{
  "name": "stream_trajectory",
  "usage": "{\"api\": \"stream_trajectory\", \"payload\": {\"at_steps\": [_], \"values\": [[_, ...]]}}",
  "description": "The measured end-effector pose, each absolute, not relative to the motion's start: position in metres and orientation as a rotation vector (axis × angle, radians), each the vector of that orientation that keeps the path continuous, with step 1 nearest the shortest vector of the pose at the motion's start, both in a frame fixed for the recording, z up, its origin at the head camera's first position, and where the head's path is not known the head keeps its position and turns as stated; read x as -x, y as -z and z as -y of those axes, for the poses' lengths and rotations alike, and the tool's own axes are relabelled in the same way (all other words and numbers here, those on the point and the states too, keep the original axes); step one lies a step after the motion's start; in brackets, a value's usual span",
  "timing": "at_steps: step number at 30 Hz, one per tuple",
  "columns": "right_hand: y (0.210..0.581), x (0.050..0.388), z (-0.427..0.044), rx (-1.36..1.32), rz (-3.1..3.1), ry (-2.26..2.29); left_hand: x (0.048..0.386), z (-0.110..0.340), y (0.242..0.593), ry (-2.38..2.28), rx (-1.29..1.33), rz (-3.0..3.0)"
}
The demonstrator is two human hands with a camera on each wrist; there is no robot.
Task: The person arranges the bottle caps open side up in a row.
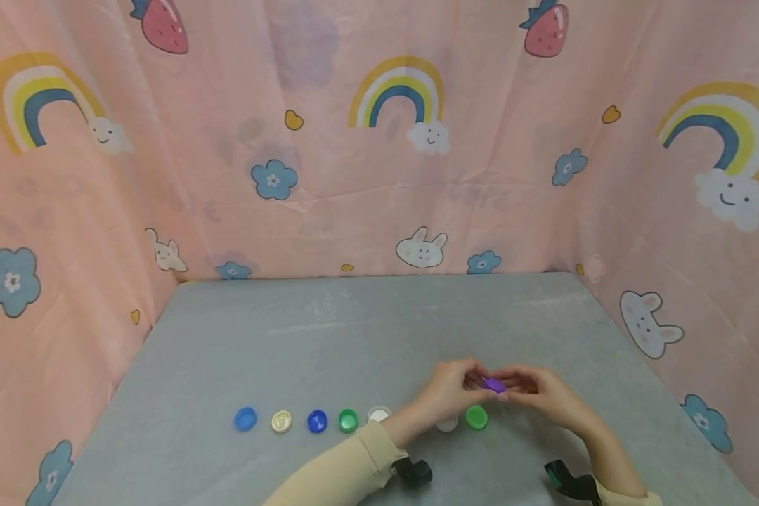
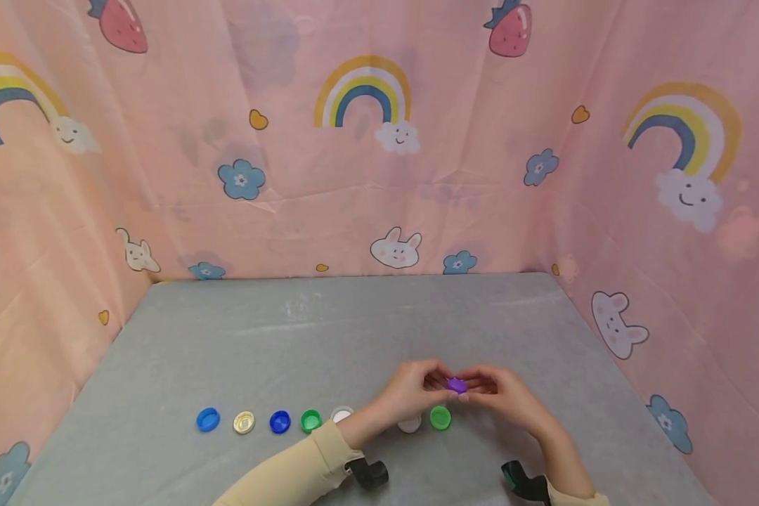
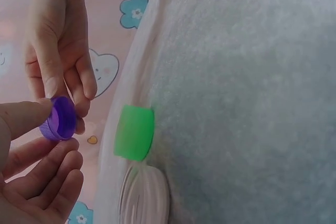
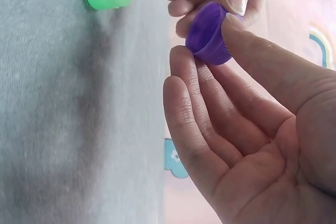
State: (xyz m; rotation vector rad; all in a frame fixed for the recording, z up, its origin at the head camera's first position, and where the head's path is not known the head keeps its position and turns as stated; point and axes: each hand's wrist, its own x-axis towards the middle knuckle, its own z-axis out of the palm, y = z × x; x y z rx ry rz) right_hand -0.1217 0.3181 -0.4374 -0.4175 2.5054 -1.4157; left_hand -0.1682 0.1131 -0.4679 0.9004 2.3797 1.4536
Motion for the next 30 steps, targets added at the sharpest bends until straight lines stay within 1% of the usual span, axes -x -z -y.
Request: {"api": "stream_trajectory", "payload": {"at_steps": [6,12,22,30], "values": [[0.4363,0.1197,-0.3220,0.348,-2.512,1.384,0.1663,-0.1173,0.4703,-1.479,-0.895,-2.382],[0.4359,0.1183,-0.3258,0.366,-2.458,1.408,0.1655,-0.1197,0.4702,-1.469,-0.935,-2.360],[0.4354,0.1207,-0.3240,0.255,-2.391,1.405,0.1682,-0.1198,0.4725,-1.272,-1.241,-2.582],[0.4370,0.1209,-0.3244,0.215,-2.361,1.424,0.1670,-0.1205,0.4716,-1.247,-1.360,-2.617]]}}
